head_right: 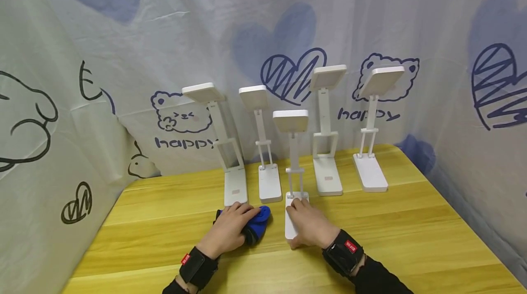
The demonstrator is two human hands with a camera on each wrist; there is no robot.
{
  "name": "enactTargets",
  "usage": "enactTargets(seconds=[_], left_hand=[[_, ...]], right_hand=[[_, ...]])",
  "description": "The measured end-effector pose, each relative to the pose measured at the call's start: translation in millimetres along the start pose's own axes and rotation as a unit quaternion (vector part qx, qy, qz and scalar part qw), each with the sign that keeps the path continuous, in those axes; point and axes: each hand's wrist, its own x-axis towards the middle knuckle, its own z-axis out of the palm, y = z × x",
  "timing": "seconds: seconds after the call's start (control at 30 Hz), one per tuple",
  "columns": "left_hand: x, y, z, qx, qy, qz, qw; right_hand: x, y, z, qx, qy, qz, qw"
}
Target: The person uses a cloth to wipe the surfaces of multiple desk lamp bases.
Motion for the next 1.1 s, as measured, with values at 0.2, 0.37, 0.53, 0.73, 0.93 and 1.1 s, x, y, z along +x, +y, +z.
enactTargets(seconds=[0.2, 0.37, 0.53, 0.73, 0.93, 1.1], left_hand=[[-0.6, -0.6, 0.9, -0.002, -0.005, -0.003, 1.0000], [-0.1, 0.2, 2.9, 0.003, -0.001, 0.005, 1.0000], [0.8, 0.6, 4.8, 0.021, 0.000, 0.015, 0.9997], [1.5, 2.2, 5.8, 0.033, -0.008, 0.019, 0.9993], [2.1, 3.1, 6.4, 0.036, -0.010, 0.020, 0.9991], [2.2, 3.0, 6.4, 0.039, -0.008, 0.020, 0.9990]], right_hand=[[2, 3, -0.1, 0.012, 0.001, 0.005, 1.000], [5, 12, 1.6, 0.024, 0.001, 0.025, 0.999], [9, 20, 2.2, 0.027, -0.001, 0.030, 0.999], [15, 30, 0.9, 0.032, -0.012, 0.033, 0.999], [24, 40, 0.6, 0.041, -0.018, 0.037, 0.998], [35, 46, -0.9, 0.048, -0.024, 0.038, 0.998]])
